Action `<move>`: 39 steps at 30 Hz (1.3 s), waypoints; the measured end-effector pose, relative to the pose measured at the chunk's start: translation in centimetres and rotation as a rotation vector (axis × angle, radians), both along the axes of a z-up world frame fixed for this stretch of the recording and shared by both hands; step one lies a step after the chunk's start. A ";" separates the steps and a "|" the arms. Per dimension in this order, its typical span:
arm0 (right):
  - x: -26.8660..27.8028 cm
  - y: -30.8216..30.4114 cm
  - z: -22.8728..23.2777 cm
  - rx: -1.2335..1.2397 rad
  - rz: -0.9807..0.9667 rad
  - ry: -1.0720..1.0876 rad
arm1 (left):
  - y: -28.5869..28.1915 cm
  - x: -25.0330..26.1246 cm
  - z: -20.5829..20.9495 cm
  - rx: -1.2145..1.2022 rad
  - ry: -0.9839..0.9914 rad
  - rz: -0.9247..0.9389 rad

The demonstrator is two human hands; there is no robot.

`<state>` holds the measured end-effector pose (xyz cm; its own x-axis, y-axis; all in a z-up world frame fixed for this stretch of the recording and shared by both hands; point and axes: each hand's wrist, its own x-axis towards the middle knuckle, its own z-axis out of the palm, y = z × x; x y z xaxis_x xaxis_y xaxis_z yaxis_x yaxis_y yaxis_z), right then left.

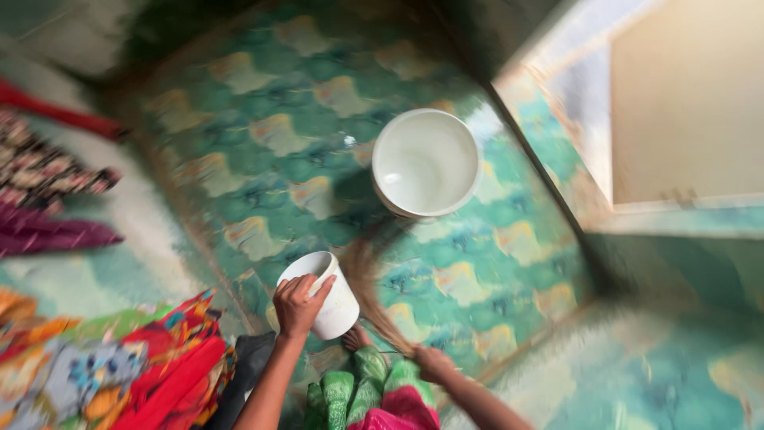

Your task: The person sweeps the bathroom floor and rinses it with water from a bucket, using a broom made of sticks.

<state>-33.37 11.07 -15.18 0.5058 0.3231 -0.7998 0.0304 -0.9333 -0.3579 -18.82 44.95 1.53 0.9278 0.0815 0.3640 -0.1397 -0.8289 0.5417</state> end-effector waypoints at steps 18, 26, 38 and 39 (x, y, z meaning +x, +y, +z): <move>14.5 -4.0 4.0 -0.296 0.518 -0.012 | 0.9 -6.9 -1.3 -0.023 0.049 0.321; 25.9 2.6 -1.7 -0.115 0.191 -0.169 | -3.3 -7.6 -1.6 -0.032 0.039 0.410; 25.8 3.1 -1.5 -0.217 0.787 -0.124 | -6.6 -6.6 -2.8 -0.060 -0.009 0.618; 26.8 4.6 -2.6 -0.174 0.680 -0.132 | -6.8 -6.7 -3.0 -0.041 0.003 0.609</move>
<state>-6.60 15.69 -17.80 0.3334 0.4751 -0.8143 0.6590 -0.7351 -0.1590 -25.57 38.13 -1.50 0.7113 0.6115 0.3466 0.3545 -0.7379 0.5743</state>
